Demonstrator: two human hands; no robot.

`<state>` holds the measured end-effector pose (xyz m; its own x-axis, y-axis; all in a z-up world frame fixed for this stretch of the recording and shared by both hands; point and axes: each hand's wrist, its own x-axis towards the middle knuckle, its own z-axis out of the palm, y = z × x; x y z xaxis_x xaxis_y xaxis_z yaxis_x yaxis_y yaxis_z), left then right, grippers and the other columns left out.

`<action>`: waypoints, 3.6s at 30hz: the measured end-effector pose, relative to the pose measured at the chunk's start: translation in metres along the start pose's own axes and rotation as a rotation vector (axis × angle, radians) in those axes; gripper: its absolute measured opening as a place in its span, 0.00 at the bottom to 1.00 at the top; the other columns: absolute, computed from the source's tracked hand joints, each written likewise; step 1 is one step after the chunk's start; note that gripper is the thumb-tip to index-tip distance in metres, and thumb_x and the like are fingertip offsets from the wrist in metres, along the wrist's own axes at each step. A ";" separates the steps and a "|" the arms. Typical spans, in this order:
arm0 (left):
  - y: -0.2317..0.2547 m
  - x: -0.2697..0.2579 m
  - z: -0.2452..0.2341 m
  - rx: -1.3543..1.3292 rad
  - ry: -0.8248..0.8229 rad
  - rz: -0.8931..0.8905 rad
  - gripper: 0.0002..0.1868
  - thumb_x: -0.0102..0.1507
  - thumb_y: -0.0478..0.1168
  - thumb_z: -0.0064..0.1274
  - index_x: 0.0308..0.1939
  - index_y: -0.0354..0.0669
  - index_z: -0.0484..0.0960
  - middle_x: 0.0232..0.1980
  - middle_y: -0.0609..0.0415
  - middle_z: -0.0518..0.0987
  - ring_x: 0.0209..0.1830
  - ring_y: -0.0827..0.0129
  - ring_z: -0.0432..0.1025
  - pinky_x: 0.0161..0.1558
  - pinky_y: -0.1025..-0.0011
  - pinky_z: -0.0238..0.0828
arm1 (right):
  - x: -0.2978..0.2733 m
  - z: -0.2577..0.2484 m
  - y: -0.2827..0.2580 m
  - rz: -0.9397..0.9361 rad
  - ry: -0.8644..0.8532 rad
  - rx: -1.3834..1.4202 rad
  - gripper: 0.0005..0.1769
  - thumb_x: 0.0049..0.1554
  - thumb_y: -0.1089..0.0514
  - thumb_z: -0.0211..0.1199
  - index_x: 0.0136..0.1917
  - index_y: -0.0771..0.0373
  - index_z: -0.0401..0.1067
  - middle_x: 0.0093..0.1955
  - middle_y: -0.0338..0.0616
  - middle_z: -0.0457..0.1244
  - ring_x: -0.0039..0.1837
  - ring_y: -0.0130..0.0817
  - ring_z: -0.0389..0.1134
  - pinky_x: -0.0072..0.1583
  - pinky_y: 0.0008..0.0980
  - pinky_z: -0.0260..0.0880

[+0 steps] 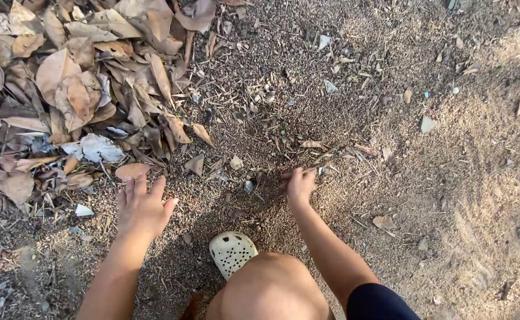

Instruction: Picking up dry leaves and twigs from the ground and putting them into a basket.

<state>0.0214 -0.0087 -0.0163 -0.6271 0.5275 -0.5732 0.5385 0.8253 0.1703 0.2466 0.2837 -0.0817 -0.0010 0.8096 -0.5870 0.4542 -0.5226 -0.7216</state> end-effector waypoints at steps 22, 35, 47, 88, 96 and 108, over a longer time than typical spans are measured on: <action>-0.063 -0.041 0.003 -0.303 0.434 -0.008 0.29 0.62 0.56 0.56 0.63 0.46 0.77 0.69 0.33 0.69 0.70 0.41 0.63 0.65 0.51 0.64 | -0.075 0.205 -0.069 -0.434 -0.906 -0.422 0.12 0.66 0.51 0.50 0.52 0.63 0.64 0.34 0.40 0.65 0.35 0.30 0.69 0.37 0.33 0.72; -0.090 -0.056 0.005 -0.749 0.383 -0.423 0.18 0.66 0.51 0.57 0.53 0.44 0.84 0.49 0.46 0.83 0.45 0.60 0.79 0.48 0.63 0.75 | -0.083 0.370 -0.107 -0.336 -0.972 -0.586 0.19 0.63 0.55 0.52 0.66 0.61 0.66 0.32 0.42 0.65 0.29 0.31 0.65 0.30 0.33 0.65; -0.113 -0.036 0.047 -1.154 0.383 -0.474 0.19 0.67 0.46 0.56 0.58 0.39 0.81 0.44 0.56 0.81 0.37 0.74 0.68 0.41 0.74 0.66 | -0.061 0.294 -0.094 -1.049 -0.538 -0.383 0.14 0.66 0.55 0.53 0.61 0.66 0.65 0.40 0.53 0.67 0.39 0.42 0.72 0.41 0.42 0.74; -0.079 -0.017 -0.043 -1.795 0.268 -0.341 0.29 0.67 0.56 0.50 0.68 0.48 0.73 0.59 0.59 0.76 0.55 0.73 0.70 0.53 0.69 0.68 | -0.212 0.275 -0.059 -0.855 -1.243 -0.612 0.13 0.63 0.54 0.53 0.52 0.67 0.65 0.36 0.54 0.66 0.37 0.48 0.70 0.41 0.46 0.71; -0.140 0.003 -0.049 -1.676 0.642 -0.447 0.14 0.75 0.46 0.49 0.46 0.38 0.79 0.39 0.55 0.79 0.37 0.71 0.69 0.40 0.71 0.66 | -0.270 0.250 -0.138 -1.139 -1.386 -1.003 0.37 0.59 0.46 0.60 0.75 0.64 0.54 0.58 0.65 0.64 0.51 0.60 0.71 0.50 0.53 0.73; -0.244 -0.051 -0.026 -0.748 0.738 -0.667 0.16 0.78 0.44 0.52 0.47 0.32 0.81 0.36 0.47 0.81 0.32 0.68 0.73 0.37 0.66 0.69 | -0.380 0.198 -0.050 -0.889 -2.471 -0.887 0.15 0.63 0.51 0.55 0.54 0.64 0.72 0.51 0.51 0.71 0.47 0.36 0.74 0.51 0.35 0.79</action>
<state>-0.0930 -0.2322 -0.0077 -0.9516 -0.2507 -0.1776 -0.3071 0.7604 0.5723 0.0483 -0.0509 0.1047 -0.2656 -0.9612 -0.0744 -0.1160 0.1085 -0.9873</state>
